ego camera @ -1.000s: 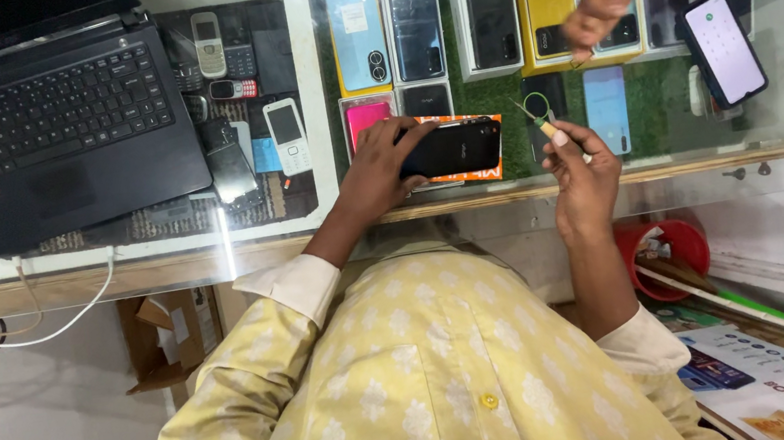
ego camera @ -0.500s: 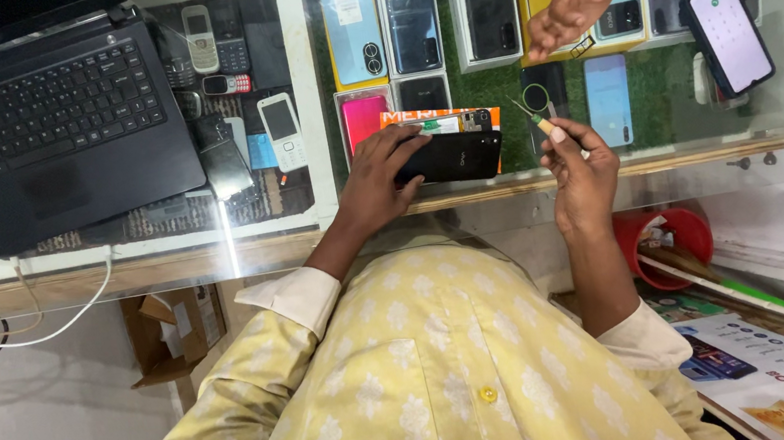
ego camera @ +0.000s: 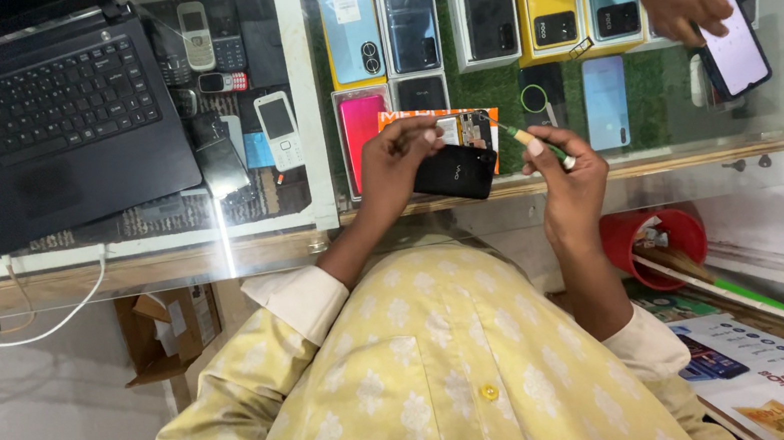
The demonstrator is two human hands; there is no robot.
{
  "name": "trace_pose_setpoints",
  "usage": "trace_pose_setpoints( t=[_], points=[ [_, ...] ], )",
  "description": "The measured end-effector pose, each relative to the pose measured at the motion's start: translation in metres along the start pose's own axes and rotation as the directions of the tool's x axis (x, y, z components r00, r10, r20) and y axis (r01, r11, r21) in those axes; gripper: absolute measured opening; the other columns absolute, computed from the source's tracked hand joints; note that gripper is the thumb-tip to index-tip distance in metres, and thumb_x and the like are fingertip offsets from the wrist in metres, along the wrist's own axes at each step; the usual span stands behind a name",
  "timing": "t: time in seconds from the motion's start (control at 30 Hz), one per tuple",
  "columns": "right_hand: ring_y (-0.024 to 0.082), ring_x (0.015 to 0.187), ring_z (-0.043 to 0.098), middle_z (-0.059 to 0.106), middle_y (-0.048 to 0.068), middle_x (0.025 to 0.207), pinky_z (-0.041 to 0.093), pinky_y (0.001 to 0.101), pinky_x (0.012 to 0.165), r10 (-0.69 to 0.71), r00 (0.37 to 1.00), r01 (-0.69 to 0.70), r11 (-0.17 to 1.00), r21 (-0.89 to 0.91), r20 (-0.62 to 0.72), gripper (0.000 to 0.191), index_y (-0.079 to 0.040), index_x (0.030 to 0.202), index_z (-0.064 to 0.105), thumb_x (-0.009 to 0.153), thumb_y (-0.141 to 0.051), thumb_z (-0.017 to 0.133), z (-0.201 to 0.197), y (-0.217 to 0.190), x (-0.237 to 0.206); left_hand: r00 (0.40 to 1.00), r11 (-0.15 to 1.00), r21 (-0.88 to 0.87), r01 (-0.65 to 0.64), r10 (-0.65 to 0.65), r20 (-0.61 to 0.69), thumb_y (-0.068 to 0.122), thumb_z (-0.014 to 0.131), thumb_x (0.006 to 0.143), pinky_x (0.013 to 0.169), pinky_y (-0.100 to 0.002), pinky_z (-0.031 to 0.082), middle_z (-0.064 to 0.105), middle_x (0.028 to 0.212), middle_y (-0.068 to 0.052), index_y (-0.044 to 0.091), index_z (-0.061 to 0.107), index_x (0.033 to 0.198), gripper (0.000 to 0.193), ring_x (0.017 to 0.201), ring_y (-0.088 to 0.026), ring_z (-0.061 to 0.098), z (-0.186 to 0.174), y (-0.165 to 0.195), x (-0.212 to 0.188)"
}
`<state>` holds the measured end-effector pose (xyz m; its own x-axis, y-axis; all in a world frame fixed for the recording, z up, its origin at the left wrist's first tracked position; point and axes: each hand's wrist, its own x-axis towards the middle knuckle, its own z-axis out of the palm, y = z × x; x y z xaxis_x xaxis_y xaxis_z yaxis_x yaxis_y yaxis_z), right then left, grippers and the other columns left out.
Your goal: The person disassembles a smartphone by removing the back cover and using a screwdriver to detach internal components. They then reassemble the phone by reconnecting parts and securing the back cover.
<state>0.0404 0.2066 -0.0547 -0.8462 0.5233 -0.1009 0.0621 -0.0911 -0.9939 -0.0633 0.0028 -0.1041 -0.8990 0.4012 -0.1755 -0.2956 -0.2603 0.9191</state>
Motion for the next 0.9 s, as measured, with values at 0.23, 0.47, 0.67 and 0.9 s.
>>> trace_pose_setpoints(
  t=[0.23,0.47,0.67,0.9],
  points=[
    [0.011,0.08,0.064,0.069,0.007,0.092,0.052,0.024,0.075,-0.02,0.998,0.021,1.0,-0.006,0.052,0.023,0.006,0.118,0.07,0.098,-0.006,0.074,0.016,-0.019,-0.015,0.964,0.873,-0.41,0.266,-0.247,0.1,0.021,0.06,0.104,0.093,-0.035,0.062,0.074,0.111,-0.021,-0.008,0.065,0.12,0.033,0.101,-0.026,0.076,0.023,0.021,0.0],
    [0.01,0.082,0.066,0.072,0.008,0.1,0.053,0.0231,0.074,-0.106,0.993,0.112,0.985,-0.132,0.05,0.024,0.006,0.118,0.07,0.1,-0.009,0.075,0.021,-0.035,-0.024,0.964,0.848,-0.46,0.264,-0.236,0.119,0.019,0.061,0.104,0.093,-0.039,0.063,0.074,0.11,-0.022,-0.007,0.064,0.117,0.03,0.102,-0.028,0.075,0.029,0.035,-0.006],
    [0.01,0.082,0.066,0.072,0.008,0.101,0.053,0.0228,0.074,-0.11,0.992,0.117,0.985,-0.127,0.061,0.024,0.006,0.118,0.07,0.1,-0.009,0.075,0.023,-0.038,-0.024,0.966,0.842,-0.474,0.256,-0.236,0.103,0.016,0.062,0.103,0.091,-0.039,0.064,0.074,0.109,-0.022,-0.006,0.065,0.116,0.026,0.101,-0.028,0.076,0.032,0.033,-0.011],
    [0.009,0.083,0.067,0.071,0.008,0.103,0.053,0.0215,0.073,-0.132,0.988,0.145,0.973,-0.179,0.081,0.023,0.005,0.119,0.07,0.1,-0.007,0.074,0.025,-0.045,-0.026,0.968,0.869,-0.432,0.242,-0.248,0.044,0.016,0.065,0.101,0.087,-0.036,0.065,0.075,0.107,-0.022,-0.006,0.067,0.115,0.026,0.098,-0.028,0.077,0.032,0.035,-0.011]
  ],
)
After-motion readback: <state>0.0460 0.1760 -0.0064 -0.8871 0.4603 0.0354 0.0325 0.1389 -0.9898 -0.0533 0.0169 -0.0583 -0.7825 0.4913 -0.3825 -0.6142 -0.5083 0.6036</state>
